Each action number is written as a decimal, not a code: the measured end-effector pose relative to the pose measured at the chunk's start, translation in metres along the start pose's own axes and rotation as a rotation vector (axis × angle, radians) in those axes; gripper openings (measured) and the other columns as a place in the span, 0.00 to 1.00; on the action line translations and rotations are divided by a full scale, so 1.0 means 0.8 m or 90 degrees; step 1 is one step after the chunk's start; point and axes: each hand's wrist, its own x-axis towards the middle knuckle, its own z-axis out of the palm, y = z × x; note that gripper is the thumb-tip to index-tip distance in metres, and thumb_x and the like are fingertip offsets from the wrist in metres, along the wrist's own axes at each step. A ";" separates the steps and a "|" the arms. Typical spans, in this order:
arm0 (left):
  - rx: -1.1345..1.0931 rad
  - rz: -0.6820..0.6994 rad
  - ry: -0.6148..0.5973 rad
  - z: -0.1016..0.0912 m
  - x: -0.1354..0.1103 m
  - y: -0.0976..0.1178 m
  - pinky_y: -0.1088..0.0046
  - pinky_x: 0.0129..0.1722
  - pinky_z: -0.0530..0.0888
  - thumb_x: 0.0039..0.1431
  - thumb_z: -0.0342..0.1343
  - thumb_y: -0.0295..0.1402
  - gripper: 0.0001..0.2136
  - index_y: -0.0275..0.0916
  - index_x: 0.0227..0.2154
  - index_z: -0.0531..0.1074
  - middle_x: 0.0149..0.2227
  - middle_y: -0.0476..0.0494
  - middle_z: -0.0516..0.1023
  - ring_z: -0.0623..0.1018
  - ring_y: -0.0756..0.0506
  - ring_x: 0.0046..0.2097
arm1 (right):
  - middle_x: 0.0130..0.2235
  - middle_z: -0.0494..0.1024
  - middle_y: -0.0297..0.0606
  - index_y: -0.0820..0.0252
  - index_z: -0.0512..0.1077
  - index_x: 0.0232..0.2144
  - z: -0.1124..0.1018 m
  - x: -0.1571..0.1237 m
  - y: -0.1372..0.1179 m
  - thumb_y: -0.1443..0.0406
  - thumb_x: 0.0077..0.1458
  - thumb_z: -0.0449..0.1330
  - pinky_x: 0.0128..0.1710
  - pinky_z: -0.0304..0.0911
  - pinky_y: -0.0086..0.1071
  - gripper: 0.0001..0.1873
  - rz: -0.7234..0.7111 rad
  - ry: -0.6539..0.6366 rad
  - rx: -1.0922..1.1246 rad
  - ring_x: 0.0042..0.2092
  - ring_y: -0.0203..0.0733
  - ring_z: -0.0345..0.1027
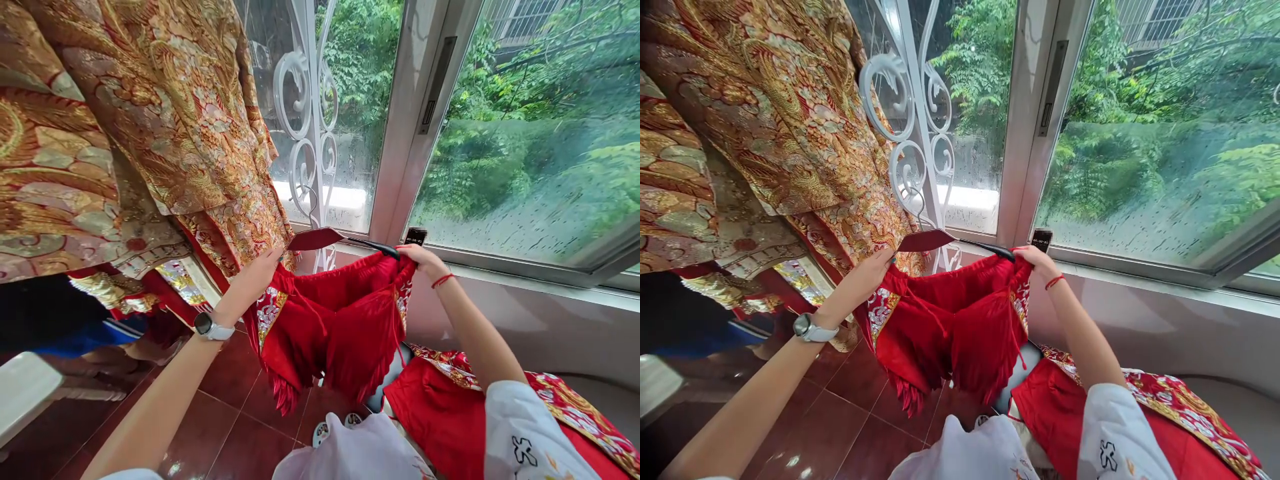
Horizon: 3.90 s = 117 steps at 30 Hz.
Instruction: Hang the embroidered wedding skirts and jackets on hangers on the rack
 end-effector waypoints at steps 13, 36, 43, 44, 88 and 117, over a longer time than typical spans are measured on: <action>0.076 -0.068 -0.037 -0.007 -0.011 0.041 0.65 0.47 0.75 0.62 0.37 0.16 0.24 0.33 0.60 0.61 0.49 0.30 0.75 0.80 0.40 0.47 | 0.27 0.72 0.30 0.66 0.62 0.59 0.037 -0.022 -0.160 0.77 0.39 0.64 0.25 0.63 0.30 0.42 -0.196 0.021 -0.151 0.24 0.35 0.64; 0.042 -0.136 0.448 0.081 -0.029 0.055 0.48 0.59 0.64 0.68 0.49 0.36 0.19 0.34 0.58 0.67 0.55 0.28 0.70 0.70 0.32 0.57 | 0.32 0.78 0.37 0.56 0.66 0.59 0.222 -0.089 0.063 0.67 0.62 0.53 0.37 0.62 0.31 0.23 -0.261 -0.143 -0.499 0.35 0.43 0.74; 0.020 -0.095 0.498 0.141 -0.087 0.084 0.51 0.60 0.67 0.64 0.53 0.27 0.17 0.39 0.56 0.68 0.59 0.30 0.64 0.64 0.34 0.63 | 0.41 0.81 0.51 0.63 0.73 0.49 0.269 -0.066 0.159 0.72 0.60 0.55 0.39 0.65 0.33 0.16 -0.145 -0.144 -0.541 0.43 0.50 0.77; 0.005 -0.098 0.501 0.158 -0.104 0.099 0.52 0.59 0.68 0.64 0.53 0.25 0.17 0.40 0.55 0.69 0.57 0.32 0.65 0.66 0.35 0.62 | 0.42 0.81 0.50 0.62 0.73 0.49 0.268 -0.070 0.168 0.71 0.61 0.54 0.40 0.65 0.33 0.15 -0.159 -0.140 -0.528 0.44 0.49 0.77; -0.173 -0.213 0.017 0.314 -0.217 0.169 0.54 0.52 0.74 0.66 0.43 0.21 0.17 0.38 0.47 0.76 0.48 0.38 0.81 0.78 0.39 0.52 | 0.45 0.70 0.43 0.54 0.75 0.28 0.262 -0.187 0.177 0.64 0.62 0.59 0.48 0.64 0.46 0.10 -0.457 0.123 -0.334 0.50 0.51 0.61; -0.254 -0.206 0.251 0.209 -0.161 0.176 0.66 0.37 0.70 0.64 0.42 0.23 0.14 0.41 0.30 0.71 0.30 0.44 0.76 0.76 0.43 0.34 | 0.37 0.73 0.39 0.56 0.71 0.29 0.239 -0.134 0.011 0.60 0.66 0.55 0.43 0.51 0.39 0.13 -0.591 0.368 -0.345 0.42 0.46 0.59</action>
